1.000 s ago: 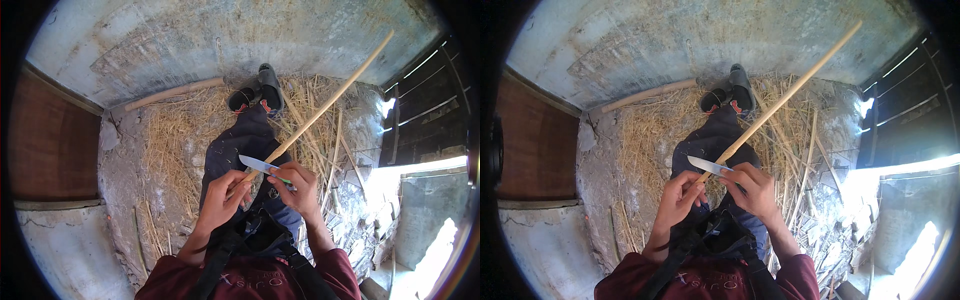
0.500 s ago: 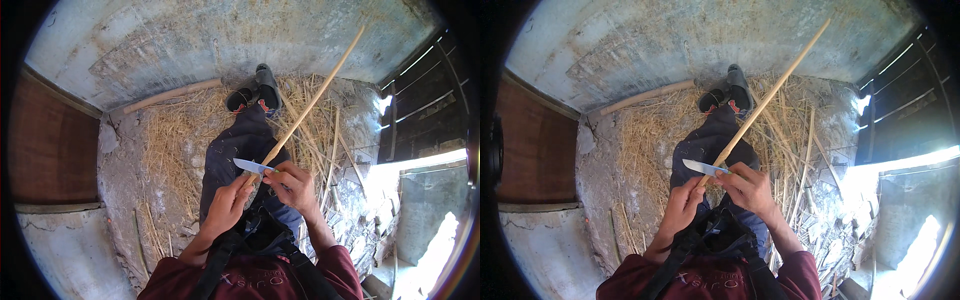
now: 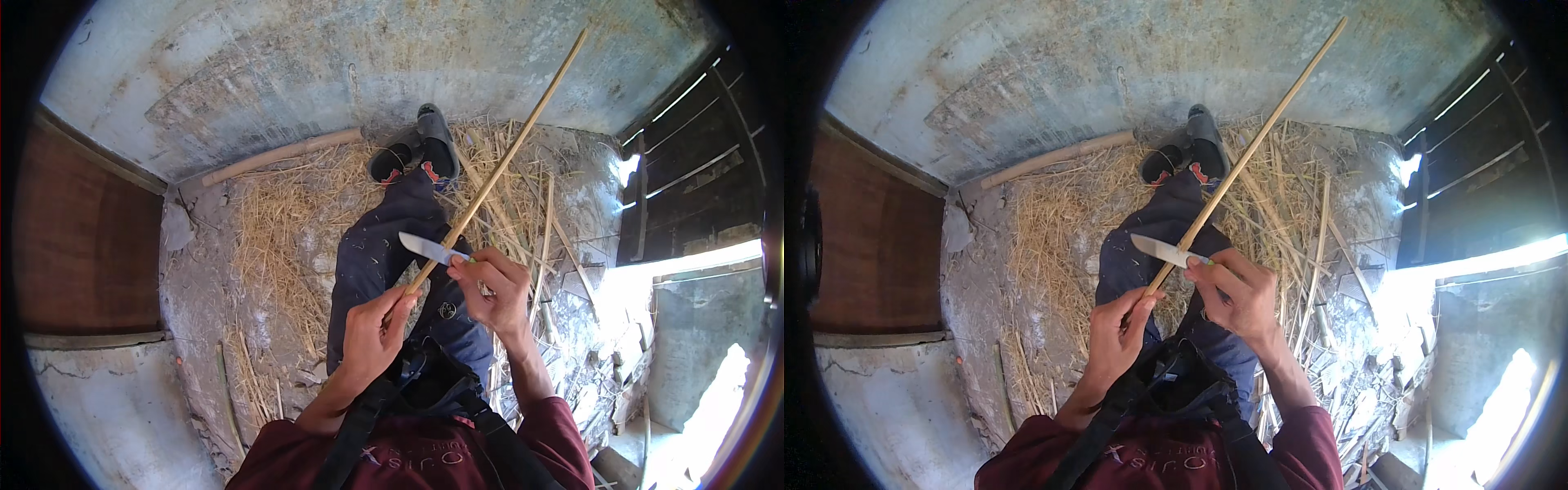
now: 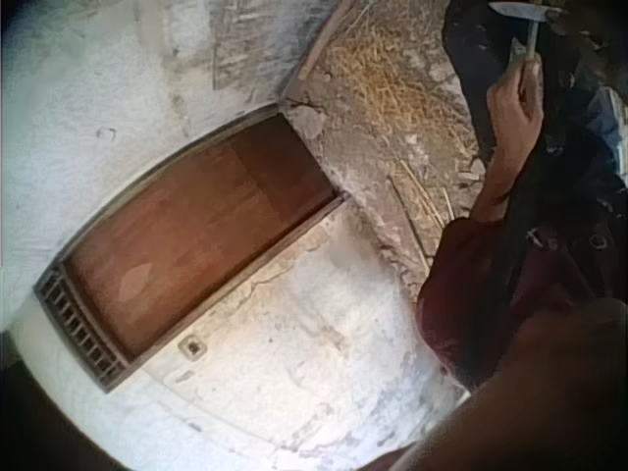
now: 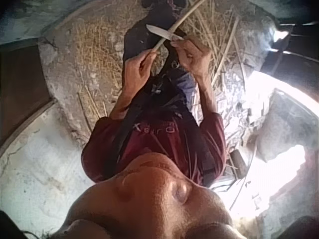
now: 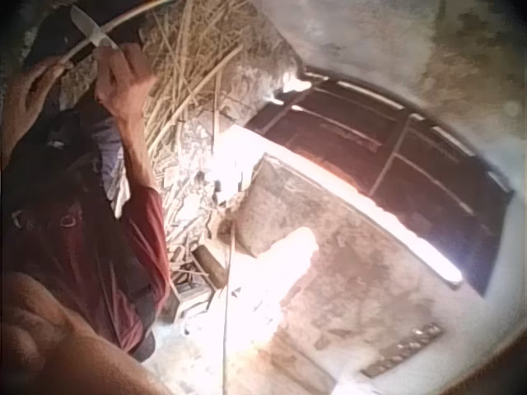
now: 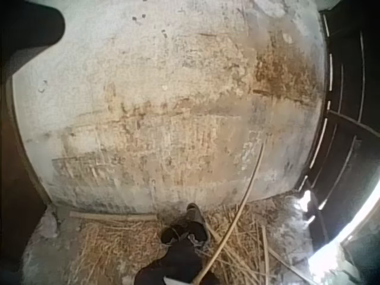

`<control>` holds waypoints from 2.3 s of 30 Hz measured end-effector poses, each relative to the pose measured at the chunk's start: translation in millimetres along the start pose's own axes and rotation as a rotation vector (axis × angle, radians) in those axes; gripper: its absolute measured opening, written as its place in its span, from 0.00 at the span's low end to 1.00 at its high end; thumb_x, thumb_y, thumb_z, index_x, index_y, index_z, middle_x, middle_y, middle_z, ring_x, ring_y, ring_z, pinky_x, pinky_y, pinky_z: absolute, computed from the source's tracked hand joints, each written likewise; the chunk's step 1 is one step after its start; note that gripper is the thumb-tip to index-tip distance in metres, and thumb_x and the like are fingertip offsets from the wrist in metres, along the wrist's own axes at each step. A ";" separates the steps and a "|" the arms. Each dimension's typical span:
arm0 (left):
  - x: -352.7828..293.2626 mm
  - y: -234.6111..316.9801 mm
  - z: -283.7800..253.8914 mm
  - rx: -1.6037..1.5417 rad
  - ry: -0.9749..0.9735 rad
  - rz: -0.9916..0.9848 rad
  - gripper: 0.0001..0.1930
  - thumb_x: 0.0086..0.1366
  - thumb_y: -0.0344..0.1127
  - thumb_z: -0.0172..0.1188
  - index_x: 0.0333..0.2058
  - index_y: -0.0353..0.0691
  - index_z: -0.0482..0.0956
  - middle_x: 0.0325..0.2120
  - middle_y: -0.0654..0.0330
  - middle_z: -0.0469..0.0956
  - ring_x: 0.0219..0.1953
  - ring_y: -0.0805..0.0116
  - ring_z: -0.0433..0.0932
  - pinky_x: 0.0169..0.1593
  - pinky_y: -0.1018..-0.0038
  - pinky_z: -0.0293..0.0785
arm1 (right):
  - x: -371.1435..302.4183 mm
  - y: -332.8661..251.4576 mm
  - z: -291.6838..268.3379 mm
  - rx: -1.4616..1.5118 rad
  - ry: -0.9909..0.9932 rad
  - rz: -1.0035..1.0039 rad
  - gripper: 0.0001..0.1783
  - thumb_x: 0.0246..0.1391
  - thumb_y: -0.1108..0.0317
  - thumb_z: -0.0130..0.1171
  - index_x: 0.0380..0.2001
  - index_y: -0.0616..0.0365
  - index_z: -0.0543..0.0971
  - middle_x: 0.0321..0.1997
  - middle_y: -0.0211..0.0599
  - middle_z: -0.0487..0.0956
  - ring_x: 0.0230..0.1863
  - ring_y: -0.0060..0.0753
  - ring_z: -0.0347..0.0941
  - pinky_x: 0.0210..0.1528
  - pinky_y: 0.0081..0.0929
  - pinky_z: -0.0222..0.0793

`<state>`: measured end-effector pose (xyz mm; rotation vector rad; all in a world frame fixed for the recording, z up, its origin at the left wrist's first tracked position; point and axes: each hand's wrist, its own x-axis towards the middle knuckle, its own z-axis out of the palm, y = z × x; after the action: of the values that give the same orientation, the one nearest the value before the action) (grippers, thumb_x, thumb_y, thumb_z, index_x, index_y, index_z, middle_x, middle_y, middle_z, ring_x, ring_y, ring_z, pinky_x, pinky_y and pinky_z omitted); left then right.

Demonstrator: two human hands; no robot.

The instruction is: The person whittles a long wooden stick using a small knife, shaving off pieces of the bark and smoothing the wood surface.

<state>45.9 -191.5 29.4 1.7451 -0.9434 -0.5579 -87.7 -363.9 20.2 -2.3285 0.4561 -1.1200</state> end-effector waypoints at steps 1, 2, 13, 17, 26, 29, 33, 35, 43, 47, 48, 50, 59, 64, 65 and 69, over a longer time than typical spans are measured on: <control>3.1 1.9 0.2 0.004 -0.001 -0.004 0.11 0.77 0.34 0.60 0.46 0.34 0.87 0.22 0.66 0.80 0.20 0.86 0.63 0.22 0.78 0.56 | 0.8 -2.5 2.1 -0.008 0.027 0.018 0.08 0.50 0.74 0.75 0.34 0.52 0.87 0.29 0.33 0.81 0.20 0.31 0.78 0.18 0.30 0.70; 4.4 3.0 -0.1 -0.008 -0.016 -0.013 0.11 0.77 0.34 0.59 0.46 0.34 0.87 0.23 0.66 0.81 0.20 0.86 0.63 0.22 0.78 0.56 | 1.4 -4.8 3.9 -0.017 0.053 0.037 0.09 0.50 0.75 0.75 0.35 0.52 0.87 0.29 0.33 0.81 0.20 0.31 0.78 0.19 0.30 0.70; 4.1 8.0 2.9 -0.048 -0.084 -0.002 0.11 0.78 0.34 0.58 0.48 0.32 0.85 0.32 0.57 0.88 0.25 0.80 0.78 0.27 0.76 0.69 | -4.0 0.4 -4.6 -0.171 0.117 -0.053 0.14 0.43 0.73 0.80 0.36 0.51 0.89 0.29 0.31 0.81 0.21 0.30 0.78 0.21 0.29 0.69; 4.0 11.0 0.9 0.006 -0.113 0.016 0.11 0.77 0.33 0.59 0.47 0.32 0.85 0.32 0.55 0.88 0.25 0.75 0.80 0.29 0.74 0.72 | -5.9 -4.6 -6.8 -0.251 0.188 -0.086 0.14 0.44 0.72 0.80 0.36 0.50 0.89 0.29 0.31 0.81 0.21 0.30 0.77 0.21 0.29 0.69; -3.6 -5.7 -23.1 0.389 0.076 0.116 0.09 0.73 0.35 0.64 0.45 0.38 0.86 0.25 0.53 0.82 0.19 0.67 0.77 0.26 0.69 0.70 | 4.6 29.2 -52.1 -0.425 0.150 -0.103 0.06 0.52 0.72 0.77 0.33 0.53 0.88 0.29 0.35 0.85 0.22 0.28 0.78 0.20 0.28 0.68; -7.3 -26.8 -28.7 0.341 0.036 -0.022 0.10 0.75 0.37 0.63 0.44 0.38 0.87 0.19 0.60 0.77 0.17 0.73 0.71 0.24 0.70 0.62 | 16.4 30.1 -77.4 -0.314 0.240 0.021 0.06 0.53 0.73 0.77 0.32 0.56 0.87 0.30 0.37 0.86 0.26 0.30 0.80 0.24 0.27 0.71; -8.8 -36.8 -20.5 0.024 0.006 -0.137 0.12 0.79 0.39 0.58 0.42 0.37 0.85 0.18 0.72 0.67 0.18 0.84 0.61 0.23 0.75 0.54 | -7.3 20.6 -63.1 0.030 0.213 0.206 0.08 0.52 0.76 0.77 0.35 0.60 0.86 0.34 0.40 0.87 0.32 0.34 0.83 0.33 0.27 0.75; -5.8 -38.8 -18.0 -0.091 -0.029 -0.144 0.13 0.81 0.40 0.56 0.41 0.37 0.83 0.19 0.77 0.63 0.20 0.88 0.57 0.23 0.78 0.51 | -19.2 12.3 -41.4 0.135 0.131 0.178 0.10 0.51 0.76 0.78 0.36 0.60 0.87 0.34 0.40 0.86 0.32 0.34 0.84 0.32 0.27 0.76; -7.7 -17.6 -17.4 -0.395 -0.268 -0.276 0.12 0.81 0.41 0.55 0.44 0.38 0.81 0.20 0.78 0.62 0.21 0.89 0.57 0.24 0.83 0.50 | -22.7 -10.0 9.4 0.275 -0.039 0.094 0.12 0.50 0.75 0.78 0.39 0.54 0.88 0.31 0.35 0.84 0.25 0.30 0.82 0.24 0.26 0.73; -13.5 -15.5 -8.1 -0.344 -0.223 -0.226 0.11 0.80 0.39 0.57 0.45 0.37 0.83 0.21 0.78 0.63 0.22 0.89 0.57 0.26 0.83 0.50 | -18.4 -7.2 10.2 0.233 -0.019 0.061 0.12 0.50 0.74 0.78 0.39 0.52 0.89 0.30 0.34 0.83 0.24 0.29 0.81 0.22 0.27 0.71; -15.3 -12.7 -6.3 -0.330 -0.199 -0.222 0.11 0.80 0.39 0.58 0.45 0.37 0.83 0.22 0.78 0.64 0.23 0.89 0.57 0.26 0.83 0.50 | -17.6 -2.7 10.2 0.220 0.014 0.063 0.12 0.49 0.74 0.78 0.38 0.52 0.89 0.30 0.33 0.83 0.24 0.29 0.80 0.22 0.27 0.71; -17.1 -9.8 -3.8 -0.310 -0.151 -0.214 0.11 0.79 0.38 0.59 0.45 0.37 0.84 0.22 0.78 0.65 0.24 0.88 0.57 0.27 0.82 0.51 | -18.1 1.9 7.2 0.168 0.008 0.059 0.12 0.48 0.74 0.79 0.37 0.53 0.89 0.29 0.34 0.82 0.24 0.29 0.80 0.22 0.27 0.71; -13.0 -7.4 -3.2 -0.232 -0.175 -0.171 0.11 0.78 0.34 0.60 0.46 0.32 0.85 0.19 0.73 0.69 0.22 0.87 0.60 0.25 0.79 0.53 | -11.6 7.5 -7.2 -0.166 0.051 -0.173 0.12 0.43 0.71 0.81 0.33 0.52 0.88 0.27 0.32 0.80 0.21 0.28 0.76 0.20 0.26 0.66; -20.4 -8.2 -14.4 0.020 -0.076 -0.134 0.11 0.76 0.36 0.62 0.42 0.33 0.85 0.16 0.67 0.70 0.19 0.82 0.61 0.25 0.76 0.56 | -17.0 73.2 -38.0 -0.326 0.406 0.042 0.05 0.58 0.78 0.66 0.28 0.59 0.81 0.26 0.37 0.81 0.23 0.26 0.75 0.29 0.27 0.71; -26.5 -18.2 -21.3 0.104 -0.041 -0.116 0.10 0.75 0.36 0.63 0.41 0.33 0.85 0.16 0.65 0.70 0.19 0.81 0.62 0.24 0.74 0.57 | -1.3 82.7 -78.9 -0.514 0.461 0.158 0.04 0.59 0.80 0.63 0.29 0.64 0.80 0.28 0.38 0.82 0.30 0.23 0.76 0.35 0.25 0.72; -36.5 -78.8 -48.0 0.294 -0.118 -0.131 0.12 0.77 0.39 0.60 0.40 0.35 0.84 0.15 0.60 0.70 0.17 0.77 0.67 0.24 0.71 0.61 | 14.6 103.9 -155.2 -0.412 0.607 0.341 0.04 0.66 0.73 0.64 0.36 0.61 0.84 0.42 0.40 0.88 0.44 0.30 0.84 0.48 0.28 0.77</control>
<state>86.3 -122.0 -28.8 2.0667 -1.0390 -0.6372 -210.1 -502.2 51.2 -2.0616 1.3598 -1.6621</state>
